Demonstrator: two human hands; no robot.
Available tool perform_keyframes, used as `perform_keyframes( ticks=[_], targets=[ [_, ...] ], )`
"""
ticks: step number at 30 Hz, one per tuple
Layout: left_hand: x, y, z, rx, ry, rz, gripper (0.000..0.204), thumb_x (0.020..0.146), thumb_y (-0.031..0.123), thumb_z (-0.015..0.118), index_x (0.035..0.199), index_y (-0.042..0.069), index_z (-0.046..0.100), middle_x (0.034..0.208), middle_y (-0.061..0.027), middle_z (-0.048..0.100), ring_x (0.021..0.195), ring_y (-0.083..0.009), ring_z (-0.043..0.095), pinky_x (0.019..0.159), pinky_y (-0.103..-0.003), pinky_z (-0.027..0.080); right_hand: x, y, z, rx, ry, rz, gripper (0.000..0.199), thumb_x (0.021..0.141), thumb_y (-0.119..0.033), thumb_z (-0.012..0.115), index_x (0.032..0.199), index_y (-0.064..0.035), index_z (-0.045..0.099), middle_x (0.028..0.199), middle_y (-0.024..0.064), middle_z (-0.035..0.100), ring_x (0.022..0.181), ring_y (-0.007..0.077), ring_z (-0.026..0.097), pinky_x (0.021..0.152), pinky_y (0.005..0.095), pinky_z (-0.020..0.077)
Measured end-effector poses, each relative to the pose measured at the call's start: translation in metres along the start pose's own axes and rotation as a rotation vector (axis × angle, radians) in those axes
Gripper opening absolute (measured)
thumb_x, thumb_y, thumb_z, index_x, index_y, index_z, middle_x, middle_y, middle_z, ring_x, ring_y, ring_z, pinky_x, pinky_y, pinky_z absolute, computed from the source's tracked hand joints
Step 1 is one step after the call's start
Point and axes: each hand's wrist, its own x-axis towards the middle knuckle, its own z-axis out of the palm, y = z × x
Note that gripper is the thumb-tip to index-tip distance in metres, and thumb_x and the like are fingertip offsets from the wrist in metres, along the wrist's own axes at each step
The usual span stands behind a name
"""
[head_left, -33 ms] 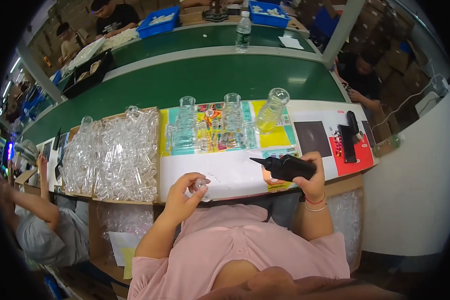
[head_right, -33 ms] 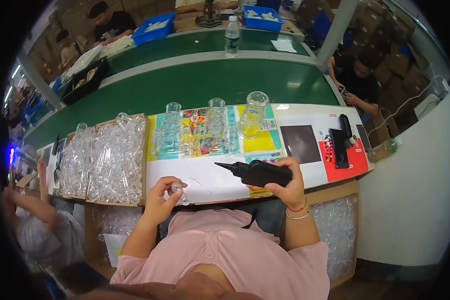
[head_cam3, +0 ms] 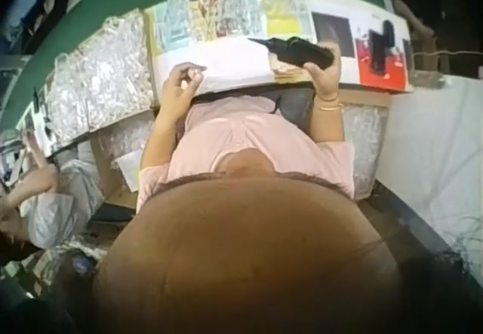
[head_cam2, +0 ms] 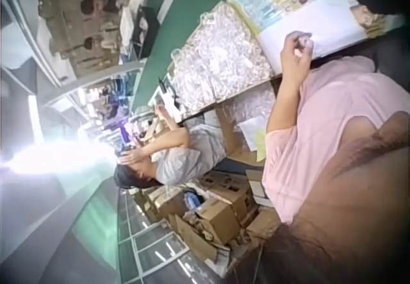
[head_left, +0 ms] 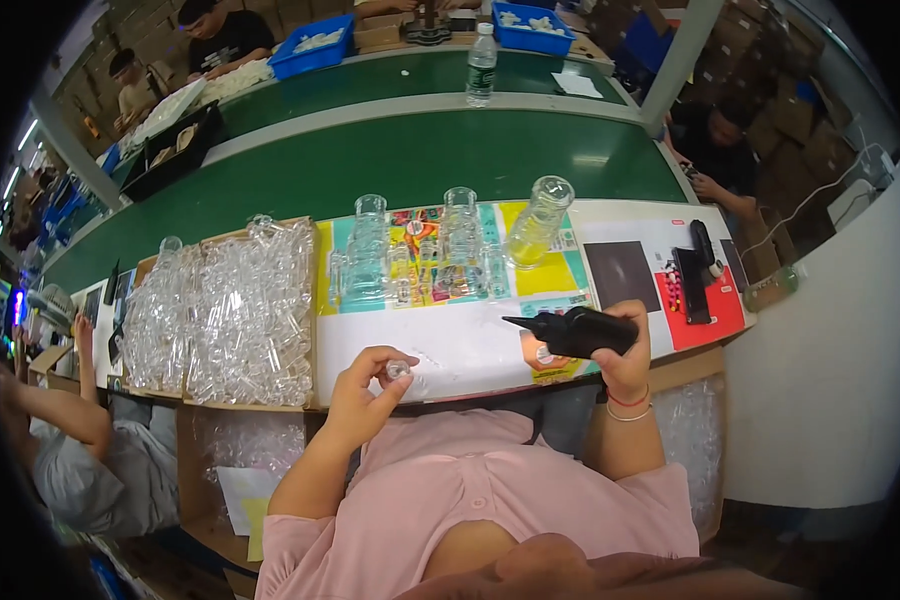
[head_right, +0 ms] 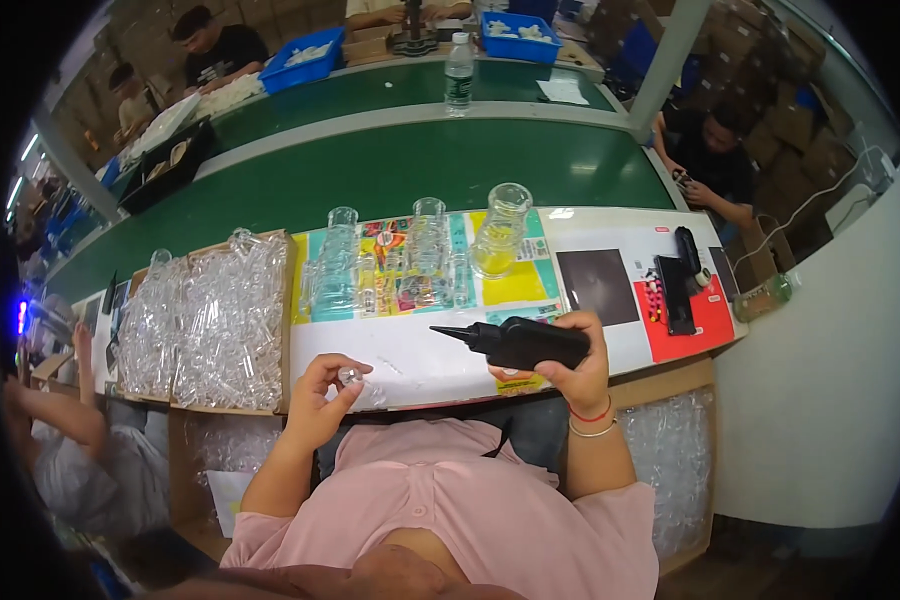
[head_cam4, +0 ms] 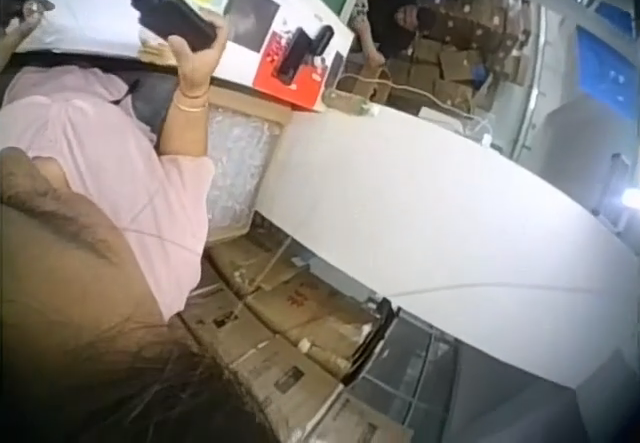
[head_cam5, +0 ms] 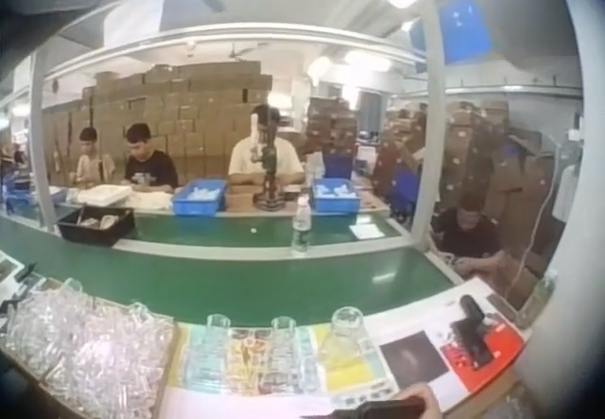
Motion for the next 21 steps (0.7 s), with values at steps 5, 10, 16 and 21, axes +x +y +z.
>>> perform_keyframes(
  ticks=[5, 10, 16, 21],
  targets=[
    [0.010, 0.008, 0.018, -0.257, 0.084, -0.025, 0.023, 0.081, 0.001, 0.059, 0.100, 0.003, 0.046, 0.102, -0.0129, 0.061, 0.077, -0.0101, 0.055, 0.062, -0.022, 0.043, 0.016, -0.006, 0.009, 0.710, 0.292, -0.134, 0.044, 0.078, -0.028, 0.069, 0.107, -0.0035, 0.046, 0.099, 0.0107, 0.053, 0.088, 0.0195, 0.055, 0.078, 0.0303, 0.0455],
    [0.024, 0.015, 0.034, -0.525, 0.027, -0.055, 0.024, 0.081, 0.002, 0.060, 0.101, 0.001, 0.047, 0.106, -0.0190, 0.058, 0.081, -0.0166, 0.060, 0.072, -0.028, 0.051, 0.029, -0.002, 0.002, 1.070, 0.458, 0.009, 0.035, 0.085, -0.031, 0.058, 0.107, -0.0053, 0.051, 0.097, 0.0086, 0.056, 0.079, 0.0164, 0.056, 0.069, 0.0322, 0.0498],
    [0.033, 0.026, 0.051, -0.632, -0.016, 0.050, 0.030, 0.077, -0.007, 0.061, 0.103, 0.000, 0.046, 0.113, -0.0208, 0.053, 0.095, -0.0256, 0.061, 0.083, -0.034, 0.051, 0.040, -0.030, 0.034, 0.899, 0.365, 0.053, 0.036, 0.087, -0.033, 0.055, 0.107, -0.0036, 0.049, 0.093, 0.0077, 0.054, 0.075, 0.0143, 0.055, 0.061, 0.0275, 0.0487],
    [0.027, 0.028, 0.055, -0.644, 0.071, 0.093, 0.032, 0.075, -0.011, 0.062, 0.101, 0.000, 0.046, 0.112, -0.0219, 0.054, 0.098, -0.0256, 0.060, 0.085, -0.033, 0.050, 0.038, -0.041, 0.059, 0.669, 0.280, -0.008, 0.038, 0.087, -0.032, 0.053, 0.108, -0.0020, 0.046, 0.092, 0.0080, 0.053, 0.077, 0.0147, 0.055, 0.065, 0.0269, 0.0485]
  ],
)
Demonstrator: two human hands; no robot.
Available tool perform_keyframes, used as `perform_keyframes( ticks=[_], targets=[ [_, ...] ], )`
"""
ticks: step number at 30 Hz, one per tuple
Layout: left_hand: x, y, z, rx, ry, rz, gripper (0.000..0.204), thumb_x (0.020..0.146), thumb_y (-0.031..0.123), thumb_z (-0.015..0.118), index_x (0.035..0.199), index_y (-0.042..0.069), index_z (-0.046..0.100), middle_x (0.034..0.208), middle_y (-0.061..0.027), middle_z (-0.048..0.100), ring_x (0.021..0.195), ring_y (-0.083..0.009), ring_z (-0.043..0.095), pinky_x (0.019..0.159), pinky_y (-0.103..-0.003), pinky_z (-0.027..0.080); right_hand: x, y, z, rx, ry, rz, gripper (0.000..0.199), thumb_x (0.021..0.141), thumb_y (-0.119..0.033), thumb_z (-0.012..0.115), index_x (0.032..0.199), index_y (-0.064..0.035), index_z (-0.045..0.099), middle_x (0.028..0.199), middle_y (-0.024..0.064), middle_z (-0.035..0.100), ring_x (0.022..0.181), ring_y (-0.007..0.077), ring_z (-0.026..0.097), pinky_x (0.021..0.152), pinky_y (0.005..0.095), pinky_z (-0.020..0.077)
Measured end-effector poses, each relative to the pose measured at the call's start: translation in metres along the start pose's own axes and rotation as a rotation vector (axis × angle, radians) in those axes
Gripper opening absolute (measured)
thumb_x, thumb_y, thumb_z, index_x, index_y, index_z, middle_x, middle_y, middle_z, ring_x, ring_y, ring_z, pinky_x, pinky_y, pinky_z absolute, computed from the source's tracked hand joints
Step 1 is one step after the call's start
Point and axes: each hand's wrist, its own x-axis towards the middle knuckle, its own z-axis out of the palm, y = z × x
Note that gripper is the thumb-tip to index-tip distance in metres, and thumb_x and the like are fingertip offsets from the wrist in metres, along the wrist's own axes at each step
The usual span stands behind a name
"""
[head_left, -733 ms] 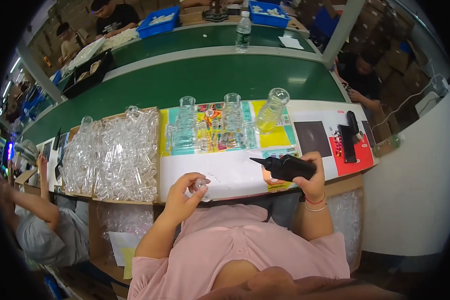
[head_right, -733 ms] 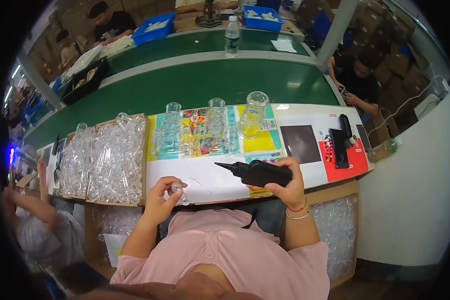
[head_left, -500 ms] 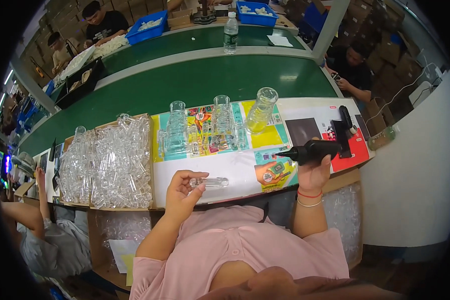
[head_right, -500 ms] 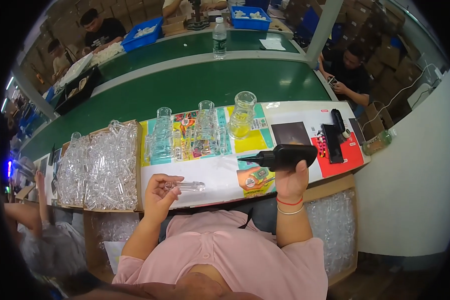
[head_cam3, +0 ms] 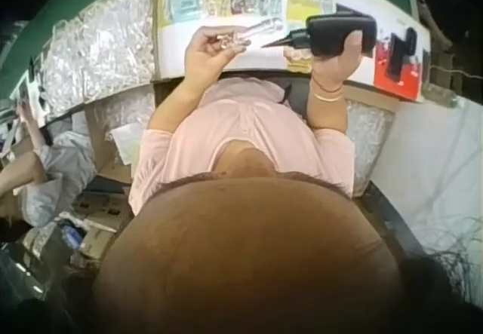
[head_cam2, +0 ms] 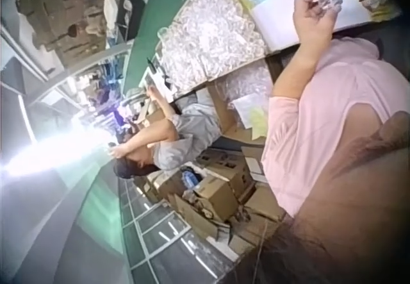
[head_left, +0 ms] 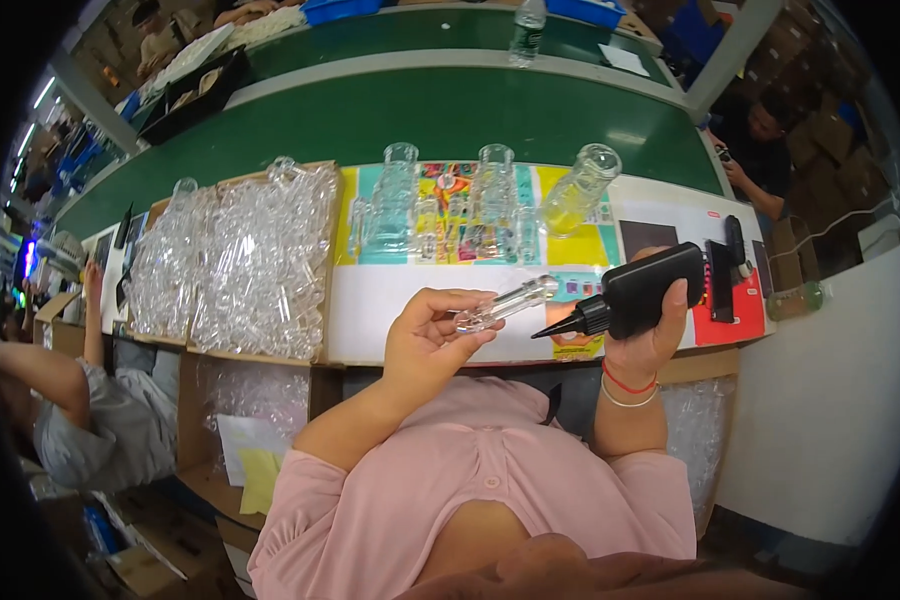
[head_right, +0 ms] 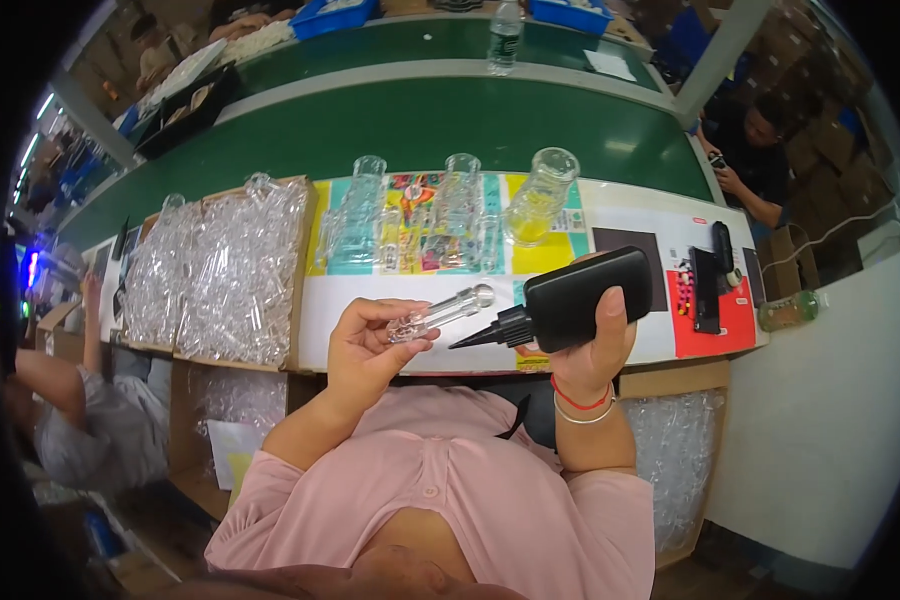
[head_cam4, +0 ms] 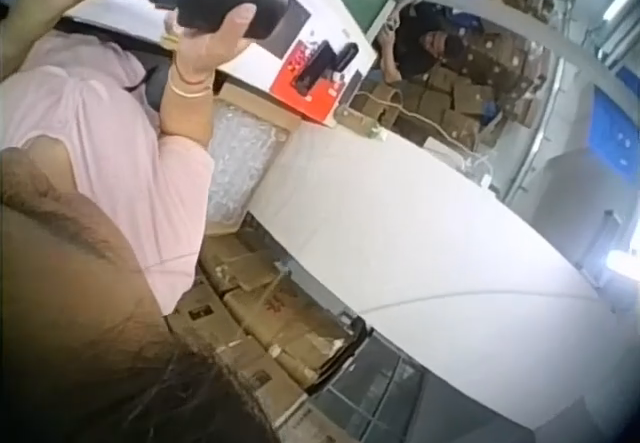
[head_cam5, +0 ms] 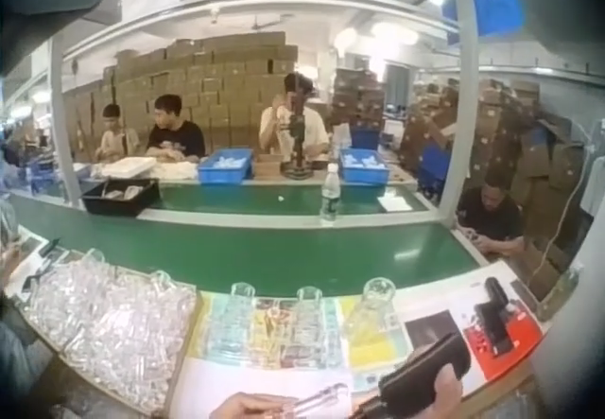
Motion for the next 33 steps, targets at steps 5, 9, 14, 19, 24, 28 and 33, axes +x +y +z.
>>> perform_keyframes(
  ticks=[5, 9, 14, 19, 24, 28, 33],
  targets=[
    [-0.007, 0.004, -0.003, 0.172, -0.012, 0.068, 0.030, 0.076, -0.010, 0.061, 0.101, -0.002, 0.049, 0.112, -0.0193, 0.056, 0.105, -0.0209, 0.056, 0.089, -0.031, 0.047, -0.010, -0.002, 0.023, -0.380, -0.169, -0.213, 0.040, 0.083, -0.035, 0.054, 0.099, 0.0004, 0.043, 0.087, 0.0108, 0.048, 0.074, 0.0164, 0.050, 0.063, 0.0258, 0.0436],
    [-0.012, 0.005, -0.007, 0.160, -0.010, 0.085, 0.033, 0.074, -0.011, 0.063, 0.101, 0.000, 0.047, 0.113, -0.0242, 0.055, 0.103, -0.0232, 0.057, 0.086, -0.031, 0.048, -0.019, -0.004, 0.033, -0.587, -0.210, -0.357, 0.044, 0.079, -0.038, 0.056, 0.095, 0.0003, 0.043, 0.085, 0.0111, 0.046, 0.077, 0.0178, 0.045, 0.068, 0.0266, 0.0381],
    [-0.014, 0.006, -0.008, 0.139, -0.004, 0.108, 0.033, 0.074, -0.013, 0.061, 0.100, 0.000, 0.047, 0.114, -0.0249, 0.054, 0.103, -0.0234, 0.057, 0.084, -0.031, 0.049, -0.025, -0.004, 0.037, -0.620, -0.229, -0.351, 0.048, 0.078, -0.042, 0.061, 0.097, -0.0006, 0.045, 0.080, 0.0099, 0.048, 0.071, 0.0173, 0.048, 0.063, 0.0257, 0.0410],
    [-0.016, 0.008, -0.010, 0.109, -0.025, 0.113, 0.033, 0.073, -0.013, 0.061, 0.100, -0.002, 0.046, 0.115, -0.0244, 0.053, 0.106, -0.0232, 0.055, 0.088, -0.032, 0.048, -0.025, -0.008, 0.034, -0.683, -0.379, -0.427, 0.044, 0.081, -0.034, 0.063, 0.101, 0.0002, 0.043, 0.082, 0.0134, 0.056, 0.071, 0.0204, 0.055, 0.066, 0.0308, 0.0469],
    [-0.017, 0.008, -0.010, 0.138, -0.002, 0.117, 0.033, 0.072, -0.013, 0.063, 0.099, -0.001, 0.047, 0.113, -0.0246, 0.055, 0.104, -0.0234, 0.056, 0.088, -0.032, 0.048, -0.029, -0.015, 0.034, -0.735, -0.470, -0.446, 0.042, 0.081, -0.032, 0.063, 0.103, -0.0010, 0.043, 0.082, 0.0130, 0.057, 0.074, 0.0219, 0.057, 0.070, 0.0329, 0.0485],
    [-0.018, 0.006, -0.012, 0.189, 0.015, 0.140, 0.033, 0.071, -0.012, 0.065, 0.098, -0.001, 0.049, 0.112, -0.0239, 0.056, 0.104, -0.0238, 0.057, 0.087, -0.032, 0.047, -0.032, -0.014, 0.033, -0.752, -0.473, -0.438, 0.043, 0.081, -0.032, 0.063, 0.102, -0.0008, 0.043, 0.082, 0.0126, 0.057, 0.075, 0.0220, 0.057, 0.071, 0.0331, 0.0486],
    [-0.018, 0.003, -0.012, 0.217, 0.013, 0.240, 0.032, 0.070, -0.011, 0.065, 0.098, 0.000, 0.052, 0.112, -0.0224, 0.057, 0.103, -0.0239, 0.058, 0.084, -0.031, 0.048, -0.027, -0.006, 0.033, -0.665, -0.392, -0.361, 0.041, 0.082, -0.033, 0.062, 0.099, 0.0006, 0.045, 0.084, 0.0130, 0.057, 0.073, 0.0200, 0.055, 0.067, 0.0302, 0.0461]
  ],
)
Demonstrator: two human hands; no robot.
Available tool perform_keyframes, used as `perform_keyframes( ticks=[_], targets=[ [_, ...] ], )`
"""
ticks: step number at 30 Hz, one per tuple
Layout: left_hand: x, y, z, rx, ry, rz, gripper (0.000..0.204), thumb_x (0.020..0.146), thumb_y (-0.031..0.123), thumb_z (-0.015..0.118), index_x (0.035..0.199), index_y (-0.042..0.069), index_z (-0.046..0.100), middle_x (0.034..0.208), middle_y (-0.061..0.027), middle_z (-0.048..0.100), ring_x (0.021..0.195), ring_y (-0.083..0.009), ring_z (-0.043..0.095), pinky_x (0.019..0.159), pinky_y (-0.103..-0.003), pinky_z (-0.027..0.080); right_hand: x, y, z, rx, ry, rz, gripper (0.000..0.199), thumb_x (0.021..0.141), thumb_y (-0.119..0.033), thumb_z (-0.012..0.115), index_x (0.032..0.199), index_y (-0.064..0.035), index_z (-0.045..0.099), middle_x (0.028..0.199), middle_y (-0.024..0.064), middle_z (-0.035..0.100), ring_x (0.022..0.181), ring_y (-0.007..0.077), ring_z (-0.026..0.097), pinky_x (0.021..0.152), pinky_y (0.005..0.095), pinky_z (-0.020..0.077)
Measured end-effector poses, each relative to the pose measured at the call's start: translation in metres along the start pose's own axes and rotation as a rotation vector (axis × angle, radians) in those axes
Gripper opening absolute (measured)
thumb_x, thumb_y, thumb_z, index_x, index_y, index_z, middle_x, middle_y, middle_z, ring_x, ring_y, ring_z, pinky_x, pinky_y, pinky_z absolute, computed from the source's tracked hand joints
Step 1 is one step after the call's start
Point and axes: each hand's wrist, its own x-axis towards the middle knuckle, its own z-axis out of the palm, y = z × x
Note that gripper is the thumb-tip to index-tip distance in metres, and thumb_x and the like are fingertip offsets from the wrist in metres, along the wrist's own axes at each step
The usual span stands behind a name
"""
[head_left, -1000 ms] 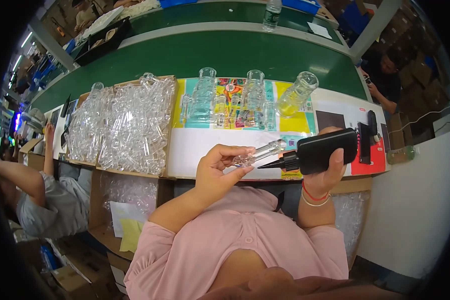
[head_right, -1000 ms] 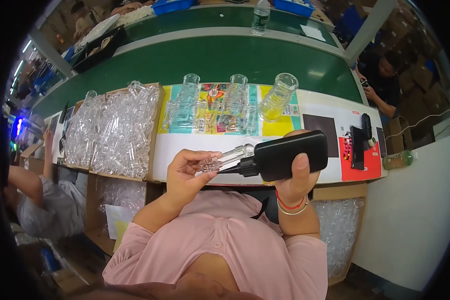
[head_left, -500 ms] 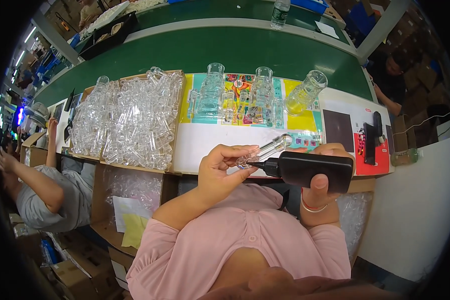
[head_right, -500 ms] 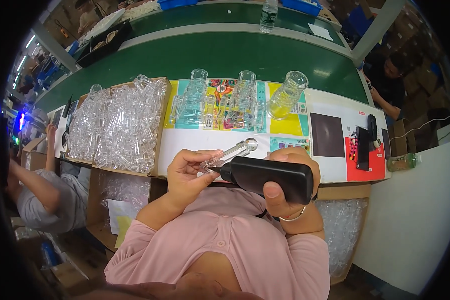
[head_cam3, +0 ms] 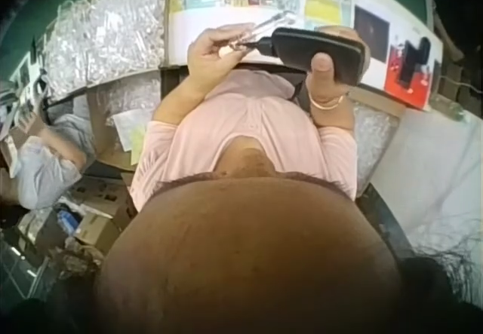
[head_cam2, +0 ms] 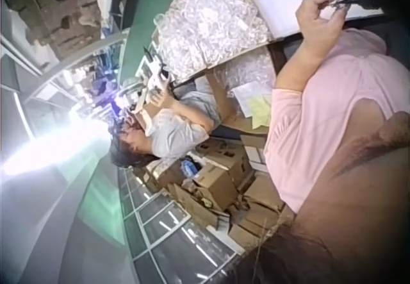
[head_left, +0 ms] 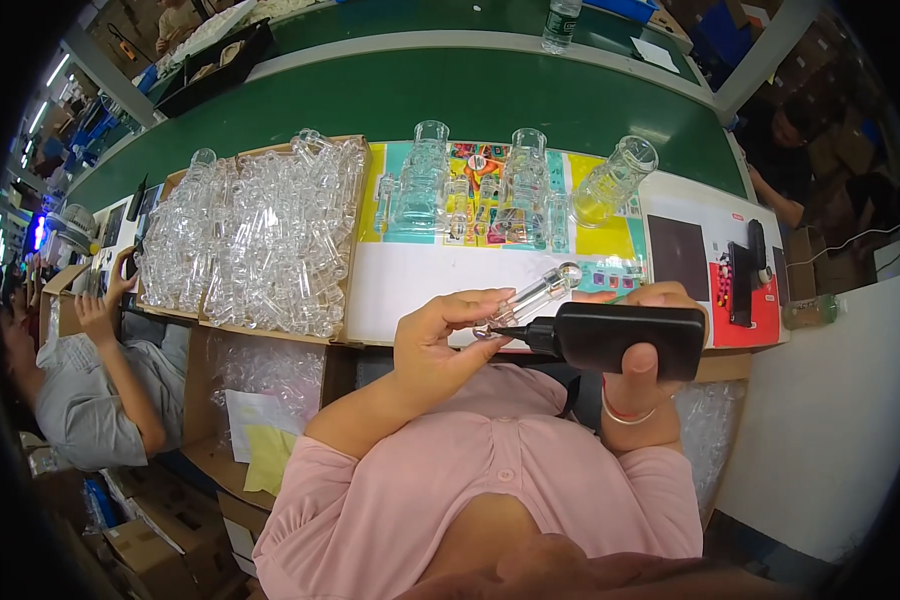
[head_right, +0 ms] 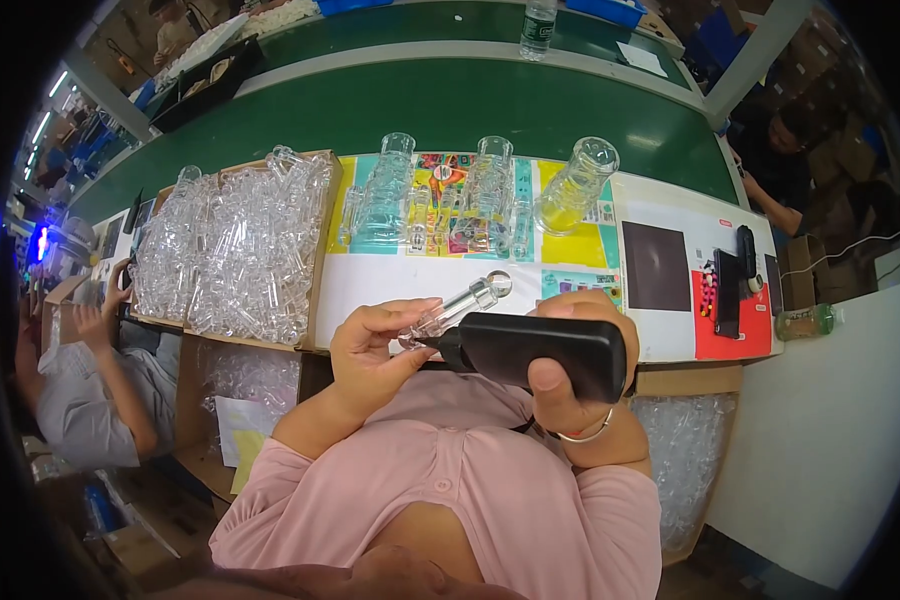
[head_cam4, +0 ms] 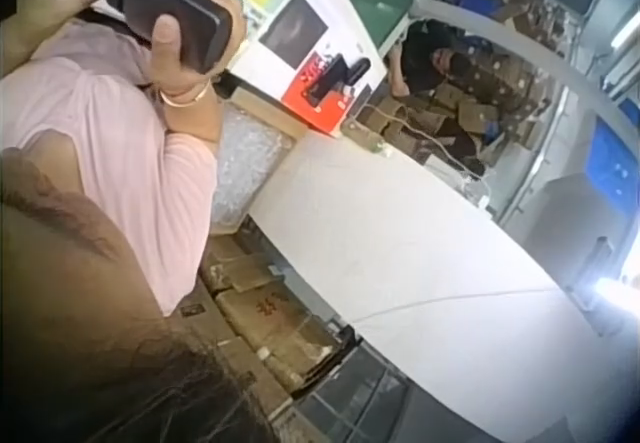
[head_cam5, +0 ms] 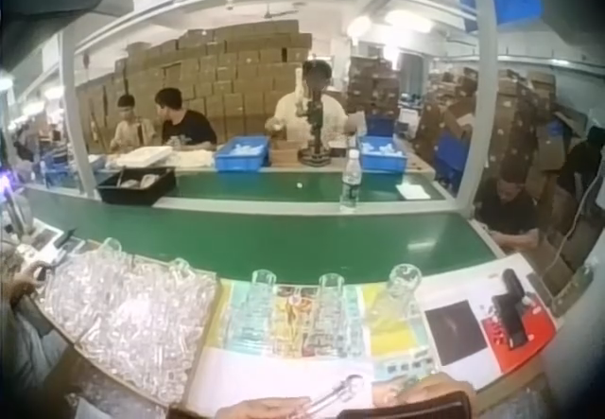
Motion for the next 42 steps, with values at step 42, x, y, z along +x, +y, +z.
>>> perform_keyframes(
  ticks=[42],
  targets=[
    [0.011, 0.030, -0.011, 0.560, -0.128, 0.038, 0.039, 0.068, 0.001, 0.070, 0.106, 0.003, 0.061, 0.097, -0.0107, 0.063, 0.088, -0.0230, 0.060, 0.079, -0.030, 0.048, 0.002, -0.024, -0.014, -0.137, -0.341, -0.289, 0.043, 0.078, -0.029, 0.069, 0.105, -0.0090, 0.043, 0.089, 0.0120, 0.054, 0.070, 0.0227, 0.057, 0.061, 0.0312, 0.0484]
  ],
)
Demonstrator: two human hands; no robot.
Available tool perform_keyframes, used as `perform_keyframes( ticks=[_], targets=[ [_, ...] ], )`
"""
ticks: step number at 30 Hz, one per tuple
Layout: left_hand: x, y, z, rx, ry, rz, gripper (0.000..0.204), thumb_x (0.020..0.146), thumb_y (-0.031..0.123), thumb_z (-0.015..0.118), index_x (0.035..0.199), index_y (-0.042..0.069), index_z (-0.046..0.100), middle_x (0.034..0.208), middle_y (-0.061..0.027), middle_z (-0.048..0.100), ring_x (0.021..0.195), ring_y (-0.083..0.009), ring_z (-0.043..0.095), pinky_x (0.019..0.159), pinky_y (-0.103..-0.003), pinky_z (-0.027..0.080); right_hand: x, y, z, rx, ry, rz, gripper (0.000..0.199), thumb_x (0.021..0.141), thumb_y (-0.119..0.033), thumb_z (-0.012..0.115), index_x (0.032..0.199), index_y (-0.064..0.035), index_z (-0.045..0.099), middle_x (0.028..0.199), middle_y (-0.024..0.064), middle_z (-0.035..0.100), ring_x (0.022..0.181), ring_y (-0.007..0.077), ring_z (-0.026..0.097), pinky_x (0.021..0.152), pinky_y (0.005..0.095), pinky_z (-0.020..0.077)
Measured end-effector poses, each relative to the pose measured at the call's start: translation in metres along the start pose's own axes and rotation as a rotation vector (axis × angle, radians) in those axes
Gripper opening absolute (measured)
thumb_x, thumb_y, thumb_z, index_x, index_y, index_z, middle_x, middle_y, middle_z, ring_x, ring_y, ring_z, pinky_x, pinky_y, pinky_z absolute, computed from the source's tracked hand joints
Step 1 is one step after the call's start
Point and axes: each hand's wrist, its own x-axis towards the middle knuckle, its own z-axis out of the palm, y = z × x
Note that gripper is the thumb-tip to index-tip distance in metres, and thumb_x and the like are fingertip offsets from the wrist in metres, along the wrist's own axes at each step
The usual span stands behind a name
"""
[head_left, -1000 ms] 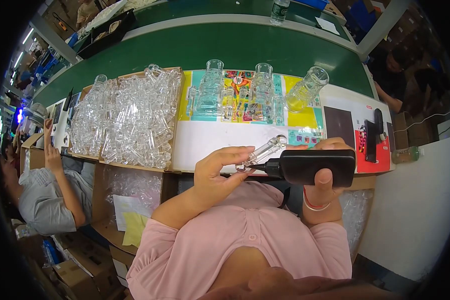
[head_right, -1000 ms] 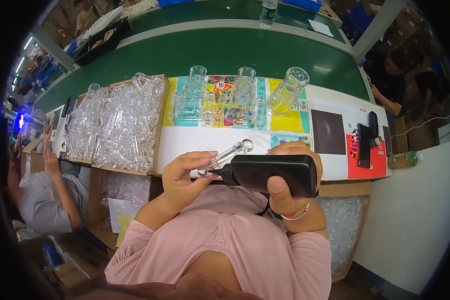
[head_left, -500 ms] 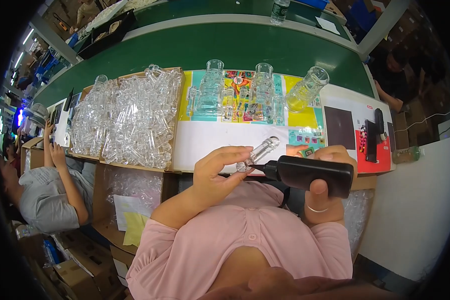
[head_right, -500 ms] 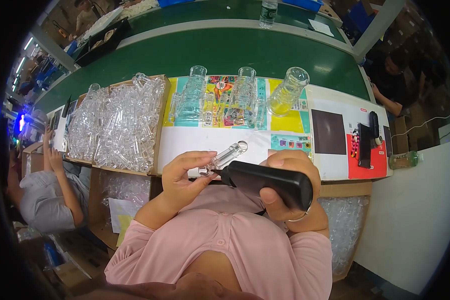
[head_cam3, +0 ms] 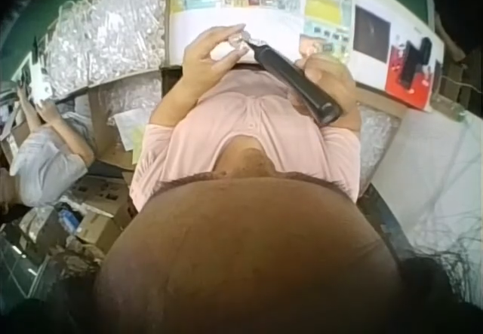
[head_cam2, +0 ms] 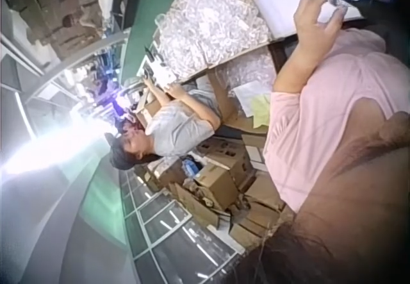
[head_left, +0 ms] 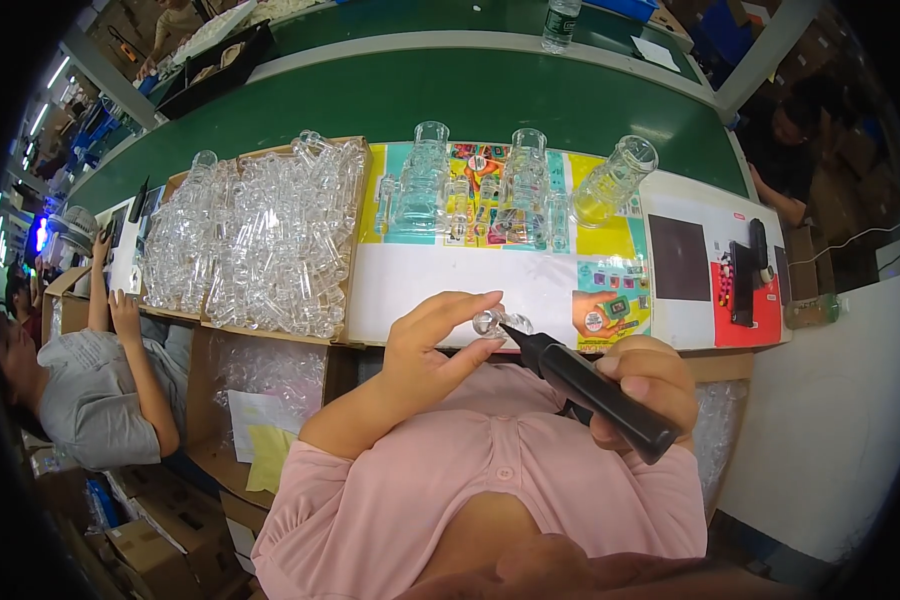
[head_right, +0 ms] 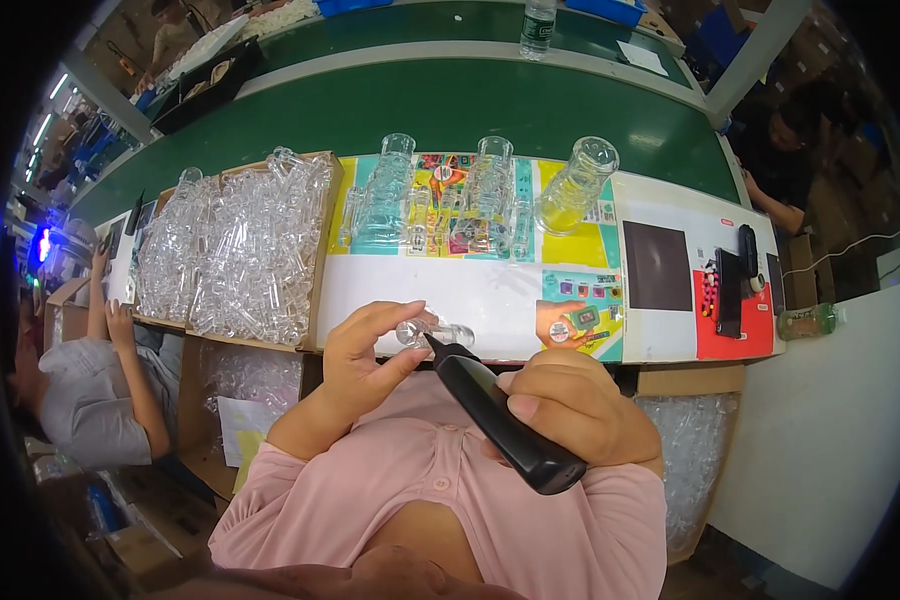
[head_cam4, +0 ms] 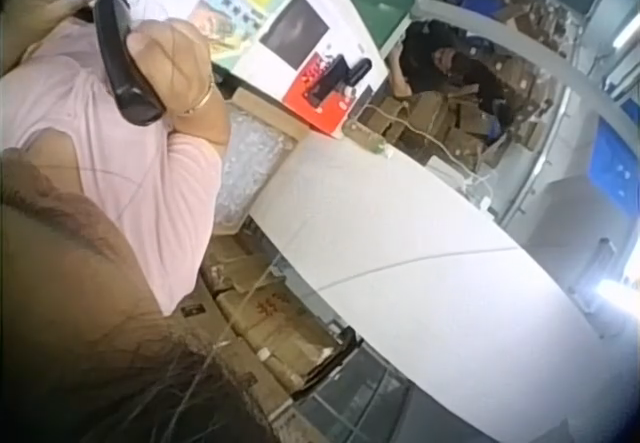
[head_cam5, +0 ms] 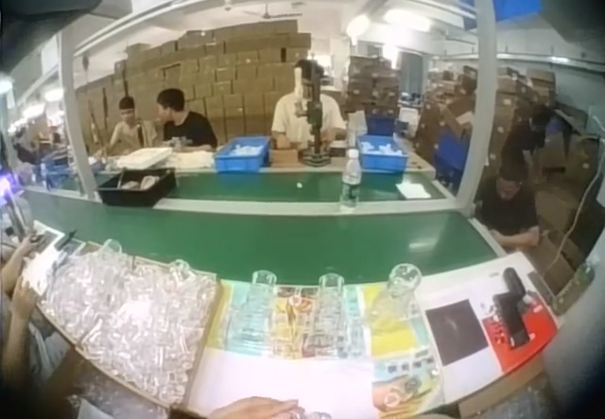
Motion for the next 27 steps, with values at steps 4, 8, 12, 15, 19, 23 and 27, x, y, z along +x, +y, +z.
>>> perform_keyframes(
  ticks=[4, 8, 12, 15, 19, 23, 27],
  targets=[
    [-0.011, -0.006, 0.005, -0.436, -0.048, -0.252, 0.044, 0.073, 0.001, 0.069, 0.114, 0.002, 0.053, 0.102, -0.0086, 0.060, 0.093, -0.0163, 0.059, 0.082, -0.028, 0.047, -0.004, 0.003, 0.000, 0.026, 0.022, -0.038, 0.042, 0.078, -0.028, 0.068, 0.105, -0.0079, 0.042, 0.089, 0.0127, 0.054, 0.068, 0.0230, 0.056, 0.060, 0.0305, 0.0486],
    [-0.009, -0.003, 0.002, -0.760, -0.107, -0.403, 0.046, 0.076, 0.000, 0.067, 0.117, 0.001, 0.045, 0.104, -0.0084, 0.057, 0.095, -0.0138, 0.057, 0.083, -0.027, 0.047, 0.001, 0.012, -0.001, 0.093, 0.001, -0.203, 0.055, 0.064, -0.015, 0.080, 0.104, -0.0015, 0.046, 0.094, 0.0146, 0.055, 0.069, 0.0252, 0.060, 0.055, 0.0324, 0.0495],
    [-0.010, -0.006, 0.001, -0.790, -0.125, -0.401, 0.045, 0.076, -0.002, 0.067, 0.114, 0.000, 0.043, 0.101, -0.0092, 0.057, 0.093, -0.0148, 0.058, 0.084, -0.027, 0.046, 0.001, 0.008, 0.002, 0.022, 0.002, -0.207, 0.042, 0.077, -0.026, 0.069, 0.103, -0.0059, 0.044, 0.091, 0.0138, 0.055, 0.069, 0.0237, 0.057, 0.061, 0.0320, 0.0494],
    [-0.012, -0.009, 0.002, -0.682, -0.091, -0.324, 0.044, 0.075, -0.002, 0.067, 0.113, 0.000, 0.045, 0.101, -0.0093, 0.057, 0.092, -0.0156, 0.058, 0.083, -0.027, 0.047, 0.003, 0.004, 0.001, 0.018, -0.022, -0.160, 0.042, 0.077, -0.026, 0.069, 0.103, -0.0063, 0.044, 0.091, 0.0131, 0.055, 0.071, 0.0238, 0.057, 0.063, 0.0336, 0.0492],
    [-0.012, -0.009, 0.003, -0.484, -0.029, -0.210, 0.043, 0.072, -0.004, 0.068, 0.109, -0.001, 0.047, 0.099, -0.0123, 0.059, 0.093, -0.0177, 0.059, 0.083, -0.030, 0.048, 0.004, 0.010, 0.002, 0.062, 0.025, -0.216, 0.049, 0.067, -0.015, 0.078, 0.101, -0.0003, 0.047, 0.090, 0.0153, 0.057, 0.065, 0.0247, 0.060, 0.053, 0.0318, 0.0493],
    [-0.014, -0.013, 0.003, -0.437, -0.027, -0.191, 0.043, 0.072, -0.004, 0.069, 0.109, -0.001, 0.047, 0.100, -0.0120, 0.059, 0.094, -0.0175, 0.059, 0.084, -0.029, 0.047, -0.002, 0.012, 0.003, 0.147, 0.081, -0.003, 0.047, 0.068, -0.015, 0.077, 0.101, -0.0014, 0.048, 0.087, 0.0137, 0.058, 0.070, 0.0262, 0.060, 0.058, 0.0333, 0.0492],
    [-0.007, -0.016, 0.003, -0.267, 0.036, -0.098, 0.039, 0.072, 0.000, 0.069, 0.108, 0.001, 0.054, 0.098, -0.0098, 0.057, 0.087, -0.0166, 0.059, 0.079, -0.029, 0.048, -0.012, 0.042, 0.027, 0.339, 0.494, 0.430, 0.040, 0.082, -0.035, 0.059, 0.102, -0.0024, 0.048, 0.086, 0.0097, 0.055, 0.071, 0.0206, 0.057, 0.060, 0.0302, 0.0469]
  ],
)
